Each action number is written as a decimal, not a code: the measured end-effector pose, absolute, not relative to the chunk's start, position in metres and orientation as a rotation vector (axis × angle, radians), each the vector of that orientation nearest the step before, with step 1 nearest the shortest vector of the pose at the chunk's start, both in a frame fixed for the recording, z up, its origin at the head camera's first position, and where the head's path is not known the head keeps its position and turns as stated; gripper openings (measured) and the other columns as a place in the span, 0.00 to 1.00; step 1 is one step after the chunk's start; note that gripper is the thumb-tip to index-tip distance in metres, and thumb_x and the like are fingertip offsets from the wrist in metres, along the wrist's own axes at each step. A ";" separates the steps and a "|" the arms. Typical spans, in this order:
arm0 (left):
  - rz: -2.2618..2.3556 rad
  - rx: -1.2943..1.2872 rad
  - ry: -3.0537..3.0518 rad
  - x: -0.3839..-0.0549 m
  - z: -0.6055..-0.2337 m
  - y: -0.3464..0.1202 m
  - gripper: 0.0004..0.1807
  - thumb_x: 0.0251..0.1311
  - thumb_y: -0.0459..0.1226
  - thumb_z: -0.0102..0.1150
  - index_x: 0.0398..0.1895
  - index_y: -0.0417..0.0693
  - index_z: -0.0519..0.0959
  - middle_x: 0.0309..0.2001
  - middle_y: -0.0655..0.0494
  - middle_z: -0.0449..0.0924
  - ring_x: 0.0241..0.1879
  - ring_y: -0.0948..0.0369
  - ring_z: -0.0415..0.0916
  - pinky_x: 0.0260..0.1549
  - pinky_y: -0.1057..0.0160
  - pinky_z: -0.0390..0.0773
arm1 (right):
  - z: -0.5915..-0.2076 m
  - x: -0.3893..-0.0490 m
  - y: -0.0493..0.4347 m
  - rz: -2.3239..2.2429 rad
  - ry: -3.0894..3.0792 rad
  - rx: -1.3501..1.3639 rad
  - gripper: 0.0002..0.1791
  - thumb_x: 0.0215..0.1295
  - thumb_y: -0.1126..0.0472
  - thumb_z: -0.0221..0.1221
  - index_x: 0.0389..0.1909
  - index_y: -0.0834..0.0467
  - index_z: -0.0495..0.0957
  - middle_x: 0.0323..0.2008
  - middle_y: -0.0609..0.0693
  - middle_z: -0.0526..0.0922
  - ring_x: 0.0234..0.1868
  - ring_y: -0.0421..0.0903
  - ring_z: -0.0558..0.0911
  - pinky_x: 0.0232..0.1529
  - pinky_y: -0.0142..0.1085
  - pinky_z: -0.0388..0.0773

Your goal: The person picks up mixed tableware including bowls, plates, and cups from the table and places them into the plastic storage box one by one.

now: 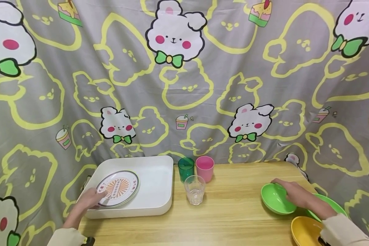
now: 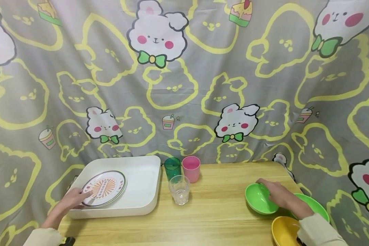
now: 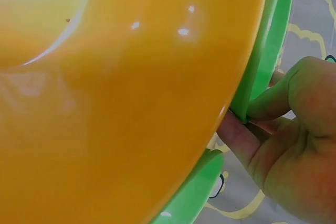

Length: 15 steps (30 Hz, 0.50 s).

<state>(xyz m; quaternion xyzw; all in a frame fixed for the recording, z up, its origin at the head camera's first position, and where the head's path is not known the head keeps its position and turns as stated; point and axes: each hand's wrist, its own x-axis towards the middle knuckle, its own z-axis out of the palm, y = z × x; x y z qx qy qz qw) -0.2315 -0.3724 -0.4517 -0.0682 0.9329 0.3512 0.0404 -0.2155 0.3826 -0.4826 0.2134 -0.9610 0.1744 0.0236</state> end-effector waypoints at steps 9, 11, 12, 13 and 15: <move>1.041 -0.183 2.831 -0.234 -0.453 -0.373 0.15 0.71 0.36 0.53 0.33 0.29 0.68 0.30 0.45 0.70 0.31 0.53 0.76 0.28 0.59 0.85 | -0.483 -0.214 0.383 0.586 -2.971 0.650 0.34 0.44 0.85 0.55 0.57 0.66 0.76 0.49 0.66 0.84 0.37 0.47 0.79 0.38 0.45 0.83; 1.080 -0.177 2.798 -0.234 -0.454 -0.374 0.18 0.72 0.35 0.51 0.43 0.21 0.67 0.35 0.39 0.72 0.35 0.50 0.77 0.31 0.56 0.87 | -0.483 -0.214 0.382 0.617 -2.991 0.618 0.34 0.44 0.85 0.55 0.58 0.66 0.76 0.50 0.67 0.83 0.39 0.50 0.80 0.39 0.47 0.83; 1.098 -0.173 2.783 -0.234 -0.453 -0.374 0.20 0.72 0.34 0.51 0.49 0.18 0.66 0.38 0.36 0.73 0.38 0.48 0.78 0.33 0.55 0.88 | -0.482 -0.214 0.382 0.634 -3.004 0.603 0.34 0.45 0.85 0.55 0.58 0.66 0.75 0.51 0.68 0.83 0.40 0.51 0.80 0.38 0.46 0.82; 1.116 -0.159 2.771 -0.233 -0.453 -0.374 0.23 0.73 0.34 0.50 0.55 0.17 0.63 0.42 0.32 0.73 0.40 0.46 0.78 0.34 0.53 0.88 | -0.482 -0.213 0.382 0.652 -3.015 0.587 0.34 0.45 0.85 0.54 0.59 0.66 0.75 0.51 0.69 0.82 0.39 0.51 0.79 0.37 0.44 0.81; 1.146 -0.147 2.757 -0.233 -0.452 -0.374 0.27 0.73 0.33 0.50 0.62 0.17 0.58 0.47 0.28 0.72 0.43 0.44 0.77 0.35 0.51 0.88 | -0.481 -0.212 0.382 0.684 -3.026 0.554 0.35 0.46 0.84 0.53 0.60 0.66 0.74 0.53 0.71 0.81 0.35 0.49 0.76 0.35 0.41 0.77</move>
